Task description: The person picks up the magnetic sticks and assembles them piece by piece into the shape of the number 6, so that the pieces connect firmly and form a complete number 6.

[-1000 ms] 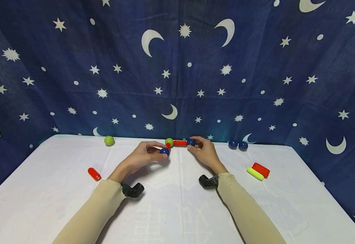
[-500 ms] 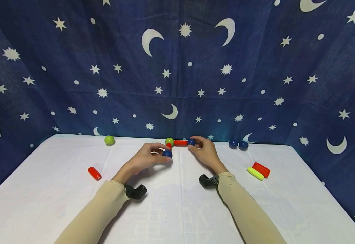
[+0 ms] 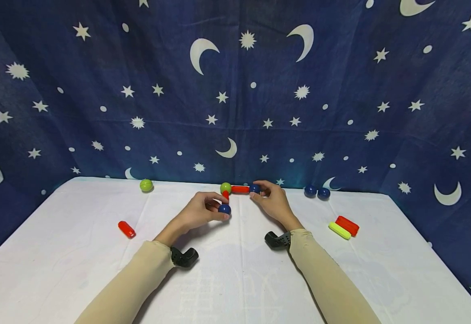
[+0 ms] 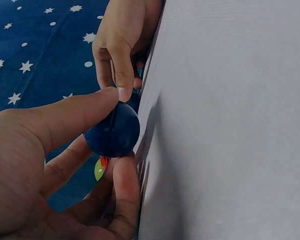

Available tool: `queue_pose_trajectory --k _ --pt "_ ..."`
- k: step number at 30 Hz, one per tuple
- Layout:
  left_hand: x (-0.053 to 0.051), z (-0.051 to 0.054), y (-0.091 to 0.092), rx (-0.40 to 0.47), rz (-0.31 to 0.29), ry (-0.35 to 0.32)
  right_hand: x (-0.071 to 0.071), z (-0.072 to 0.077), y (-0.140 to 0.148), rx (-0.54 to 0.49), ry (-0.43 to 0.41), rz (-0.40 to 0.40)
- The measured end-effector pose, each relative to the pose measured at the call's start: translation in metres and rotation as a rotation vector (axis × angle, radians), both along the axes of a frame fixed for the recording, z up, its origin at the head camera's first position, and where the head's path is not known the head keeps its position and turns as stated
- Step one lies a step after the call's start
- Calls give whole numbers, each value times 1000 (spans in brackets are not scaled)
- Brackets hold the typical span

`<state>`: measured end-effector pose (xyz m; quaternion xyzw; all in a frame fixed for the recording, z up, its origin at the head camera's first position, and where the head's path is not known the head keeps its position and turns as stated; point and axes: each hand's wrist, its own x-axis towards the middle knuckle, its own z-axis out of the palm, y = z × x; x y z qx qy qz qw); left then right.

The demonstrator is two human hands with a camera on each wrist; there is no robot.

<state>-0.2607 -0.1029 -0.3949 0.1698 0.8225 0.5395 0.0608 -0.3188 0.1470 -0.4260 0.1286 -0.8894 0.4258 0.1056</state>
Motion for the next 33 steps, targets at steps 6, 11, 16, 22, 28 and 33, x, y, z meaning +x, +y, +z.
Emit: queue_pose_trajectory --k 6,11,16,22,28,33 --pt "0 -2 1 -18 -11 21 -2 -2 0 11 -7 -6" --pt "0 -2 0 -29 -12 21 -2 -2 0 13 -6 -7" --pt "0 0 -1 -37 -12 9 -2 -1 0 4 -7 -4" --pt "-1 -1 -2 -24 -26 12 -1 -1 1 5 -18 -7" --pt "-1 2 -3 -30 -33 -1 -1 -1 1 -2 -19 -5" --pt "-1 6 -8 -28 -32 -14 -1 0 0 -6 -26 -5"
